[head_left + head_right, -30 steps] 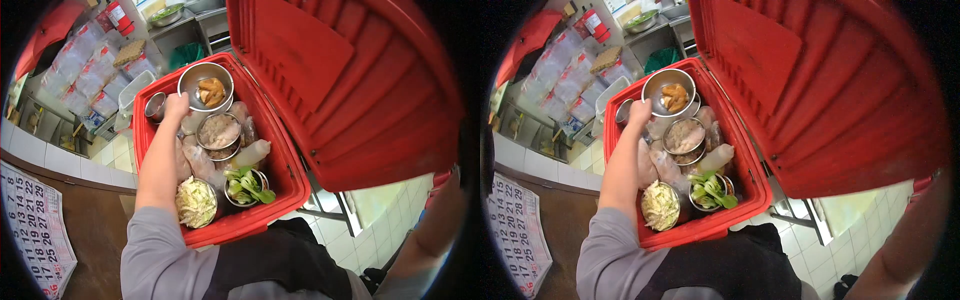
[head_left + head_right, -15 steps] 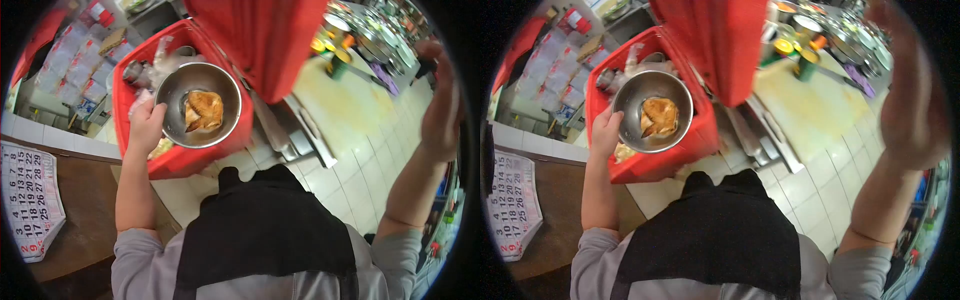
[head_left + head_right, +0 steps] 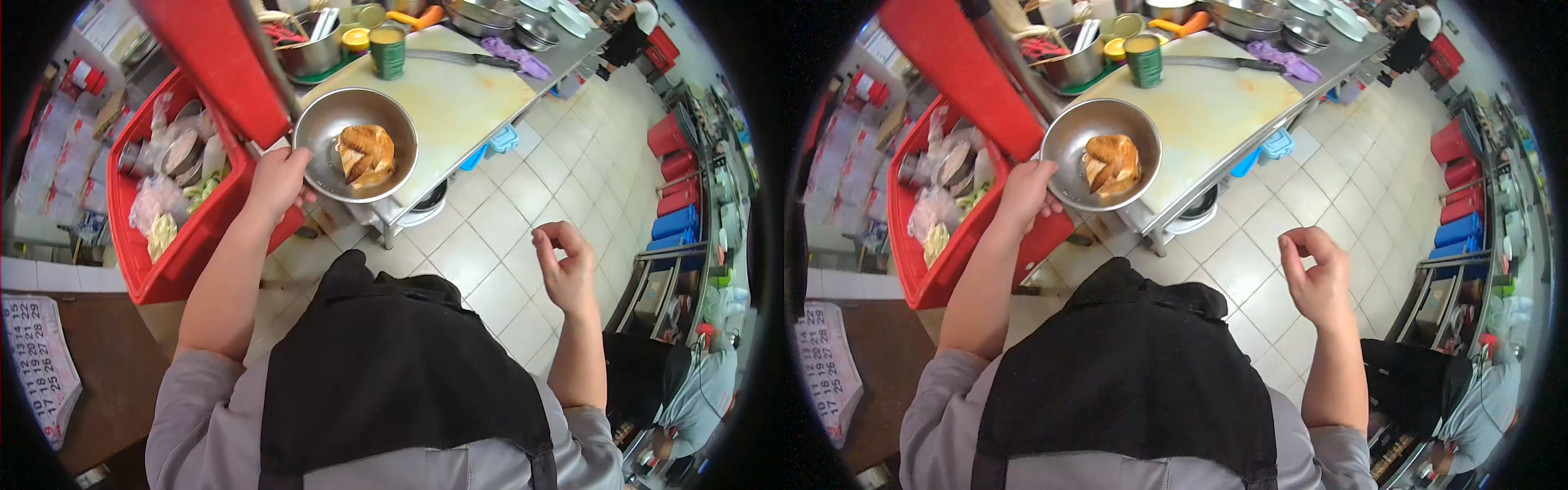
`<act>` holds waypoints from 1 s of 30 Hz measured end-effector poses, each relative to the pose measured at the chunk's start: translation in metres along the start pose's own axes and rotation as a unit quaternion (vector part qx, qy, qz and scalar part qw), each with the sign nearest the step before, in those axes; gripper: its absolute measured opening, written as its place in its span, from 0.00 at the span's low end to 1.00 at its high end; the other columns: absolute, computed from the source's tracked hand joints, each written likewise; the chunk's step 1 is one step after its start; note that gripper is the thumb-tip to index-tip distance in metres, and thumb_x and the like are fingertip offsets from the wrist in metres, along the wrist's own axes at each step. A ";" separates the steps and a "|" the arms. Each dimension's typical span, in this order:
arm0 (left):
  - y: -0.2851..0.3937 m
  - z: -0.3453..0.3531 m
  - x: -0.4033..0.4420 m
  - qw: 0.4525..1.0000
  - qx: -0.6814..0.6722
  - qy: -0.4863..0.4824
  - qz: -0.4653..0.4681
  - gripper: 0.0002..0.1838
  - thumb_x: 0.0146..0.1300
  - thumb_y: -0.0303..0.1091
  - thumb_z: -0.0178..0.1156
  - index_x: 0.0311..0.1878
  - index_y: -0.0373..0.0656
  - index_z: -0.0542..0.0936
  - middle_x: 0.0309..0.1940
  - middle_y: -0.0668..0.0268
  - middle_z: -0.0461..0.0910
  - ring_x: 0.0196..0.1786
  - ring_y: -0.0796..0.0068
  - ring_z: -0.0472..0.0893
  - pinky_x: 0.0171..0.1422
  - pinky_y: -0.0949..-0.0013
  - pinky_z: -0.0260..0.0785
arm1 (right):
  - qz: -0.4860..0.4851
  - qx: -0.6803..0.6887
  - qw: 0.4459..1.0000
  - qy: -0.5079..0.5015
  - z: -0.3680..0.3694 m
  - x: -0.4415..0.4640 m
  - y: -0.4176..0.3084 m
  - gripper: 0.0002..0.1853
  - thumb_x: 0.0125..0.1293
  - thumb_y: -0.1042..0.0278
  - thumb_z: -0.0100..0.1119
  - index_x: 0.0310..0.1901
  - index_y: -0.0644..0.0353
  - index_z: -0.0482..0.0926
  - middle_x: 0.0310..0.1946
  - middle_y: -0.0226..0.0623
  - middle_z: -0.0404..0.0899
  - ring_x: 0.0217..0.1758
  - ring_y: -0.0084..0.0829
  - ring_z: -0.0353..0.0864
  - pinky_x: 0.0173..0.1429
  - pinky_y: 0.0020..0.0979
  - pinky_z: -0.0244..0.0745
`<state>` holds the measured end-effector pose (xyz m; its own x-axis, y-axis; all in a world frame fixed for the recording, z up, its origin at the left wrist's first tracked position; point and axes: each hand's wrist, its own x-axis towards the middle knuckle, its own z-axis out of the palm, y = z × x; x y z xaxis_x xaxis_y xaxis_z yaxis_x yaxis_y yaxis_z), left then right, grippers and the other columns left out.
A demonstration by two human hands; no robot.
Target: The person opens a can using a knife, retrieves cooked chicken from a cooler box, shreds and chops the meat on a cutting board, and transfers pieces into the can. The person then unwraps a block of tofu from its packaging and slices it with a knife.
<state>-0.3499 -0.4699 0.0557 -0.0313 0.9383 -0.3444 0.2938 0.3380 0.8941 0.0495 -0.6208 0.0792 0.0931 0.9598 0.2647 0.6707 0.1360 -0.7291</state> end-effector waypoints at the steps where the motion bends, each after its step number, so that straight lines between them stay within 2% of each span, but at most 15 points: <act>1: -0.002 0.012 0.014 0.999 -0.033 -0.017 -0.022 0.20 0.70 0.43 0.53 0.42 0.32 0.80 0.28 0.60 0.84 0.24 0.74 0.82 0.23 0.70 0.69 | 0.014 0.003 1.000 -0.003 0.000 0.000 0.006 0.04 0.68 0.75 0.65 0.37 0.66 0.83 0.29 0.37 0.82 0.33 0.27 0.81 0.42 0.28 0.77; 2: -0.006 0.021 0.031 0.996 -0.067 -0.033 -0.044 0.19 0.70 0.43 0.53 0.43 0.33 0.80 0.28 0.60 0.84 0.25 0.74 0.83 0.23 0.70 0.69 | 0.027 0.006 1.000 -0.006 0.001 0.001 0.011 0.04 0.68 0.75 0.65 0.37 0.66 0.82 0.29 0.37 0.82 0.33 0.27 0.81 0.42 0.28 0.77; 3: -0.003 0.030 0.043 0.995 -0.044 -0.053 -0.077 0.21 0.71 0.45 0.52 0.46 0.32 0.80 0.30 0.59 0.84 0.27 0.72 0.84 0.27 0.68 0.74 | 0.041 0.010 0.999 -0.012 0.003 0.002 0.015 0.04 0.68 0.75 0.65 0.37 0.66 0.82 0.30 0.37 0.83 0.33 0.27 0.81 0.42 0.29 0.77; 6: 0.002 0.038 0.057 0.988 0.153 -0.031 -0.021 0.22 0.69 0.49 0.58 0.46 0.34 0.79 0.32 0.56 0.84 0.28 0.65 0.84 0.32 0.63 0.77 | 0.043 -0.022 0.999 -0.008 0.002 0.008 0.024 0.04 0.69 0.75 0.65 0.37 0.66 0.82 0.30 0.37 0.83 0.33 0.27 0.81 0.42 0.29 0.77; 7: 0.003 0.036 0.058 0.918 0.369 0.083 0.124 0.24 0.67 0.48 0.62 0.54 0.36 0.78 0.41 0.52 0.84 0.44 0.55 0.85 0.51 0.55 0.78 | 0.051 -0.031 0.998 -0.018 -0.003 0.011 0.025 0.04 0.69 0.74 0.64 0.37 0.66 0.83 0.30 0.37 0.83 0.33 0.26 0.82 0.41 0.28 0.77; 10: 0.030 0.037 0.054 0.909 0.292 0.103 0.281 0.32 0.61 0.43 0.69 0.66 0.41 0.73 0.59 0.48 0.77 0.61 0.49 0.78 0.67 0.52 0.71 | 0.128 -0.022 0.990 -0.059 -0.008 0.025 0.044 0.05 0.70 0.74 0.64 0.38 0.66 0.83 0.31 0.37 0.84 0.34 0.24 0.82 0.40 0.28 0.78; 13: 0.039 0.047 0.075 0.860 0.323 -0.105 0.381 0.42 0.55 0.39 0.73 0.73 0.46 0.68 0.71 0.47 0.66 0.69 0.50 0.73 0.71 0.54 0.69 | 0.109 -0.031 0.987 -0.112 0.010 0.057 0.039 0.05 0.70 0.74 0.64 0.39 0.67 0.83 0.32 0.36 0.84 0.35 0.24 0.83 0.41 0.28 0.78; 14: 0.038 0.056 0.080 0.845 0.371 -0.117 0.367 0.45 0.52 0.39 0.75 0.74 0.50 0.68 0.71 0.49 0.66 0.71 0.47 0.70 0.73 0.54 0.68 | 0.097 -0.033 0.987 -0.123 0.020 0.068 0.031 0.05 0.70 0.74 0.64 0.39 0.67 0.83 0.31 0.36 0.84 0.35 0.24 0.83 0.41 0.28 0.78; 16: 0.041 0.068 0.084 0.822 0.438 -0.152 0.331 0.44 0.51 0.41 0.76 0.74 0.53 0.69 0.70 0.49 0.67 0.70 0.44 0.72 0.73 0.53 0.67 | 0.045 0.013 0.987 -0.152 0.043 0.090 0.015 0.05 0.69 0.74 0.65 0.42 0.66 0.83 0.32 0.36 0.84 0.35 0.25 0.82 0.41 0.28 0.78; 18: 0.036 0.077 0.095 0.840 0.414 -0.160 0.313 0.42 0.52 0.41 0.75 0.72 0.54 0.71 0.68 0.50 0.69 0.67 0.45 0.74 0.71 0.54 0.69 | 0.023 0.053 0.979 -0.196 0.064 0.111 0.007 0.09 0.69 0.74 0.65 0.48 0.66 0.81 0.31 0.35 0.83 0.34 0.22 0.81 0.40 0.27 0.78; 21: 0.041 0.080 0.106 0.863 0.385 -0.173 0.279 0.37 0.52 0.42 0.75 0.68 0.54 0.75 0.64 0.51 0.72 0.61 0.48 0.78 0.67 0.54 0.72 | 0.024 0.113 0.965 -0.235 0.097 0.144 0.000 0.14 0.69 0.71 0.66 0.55 0.61 0.80 0.35 0.36 0.83 0.32 0.25 0.82 0.38 0.28 0.79; 23: 0.044 0.081 0.106 0.875 0.367 -0.160 0.271 0.32 0.54 0.43 0.74 0.63 0.52 0.78 0.57 0.52 0.75 0.56 0.50 0.81 0.61 0.55 0.75 | -0.074 0.064 0.961 -0.257 0.115 0.165 -0.006 0.17 0.68 0.68 0.67 0.57 0.57 0.79 0.39 0.38 0.82 0.32 0.30 0.83 0.39 0.31 0.80; 24: 0.045 0.082 0.106 0.878 0.369 -0.156 0.261 0.32 0.54 0.43 0.74 0.63 0.52 0.78 0.56 0.52 0.75 0.56 0.50 0.81 0.61 0.55 0.75 | -0.124 0.041 0.955 -0.267 0.119 0.173 -0.005 0.18 0.68 0.66 0.68 0.58 0.55 0.79 0.42 0.38 0.82 0.32 0.33 0.83 0.39 0.33 0.81; 27: 0.050 0.085 0.108 0.884 0.382 -0.143 0.229 0.32 0.54 0.45 0.75 0.63 0.50 0.78 0.54 0.52 0.77 0.56 0.49 0.81 0.61 0.55 0.75 | -0.204 -0.037 0.918 -0.338 0.125 0.189 0.016 0.22 0.65 0.63 0.69 0.60 0.51 0.78 0.47 0.40 0.81 0.39 0.43 0.85 0.44 0.39 0.83; 30: 0.050 0.091 0.111 0.895 0.382 -0.117 0.197 0.35 0.53 0.47 0.76 0.63 0.49 0.77 0.56 0.51 0.76 0.57 0.48 0.80 0.62 0.54 0.74 | -0.239 0.024 0.918 -0.316 0.124 0.198 0.039 0.21 0.63 0.64 0.70 0.58 0.51 0.79 0.47 0.40 0.81 0.45 0.46 0.85 0.48 0.41 0.82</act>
<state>-0.2516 -0.3556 0.0367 0.3933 0.9023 -0.1763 0.8086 -0.2482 0.5335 0.0026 -0.3950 0.0246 -0.6588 0.7364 0.1539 0.4887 0.5744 -0.6566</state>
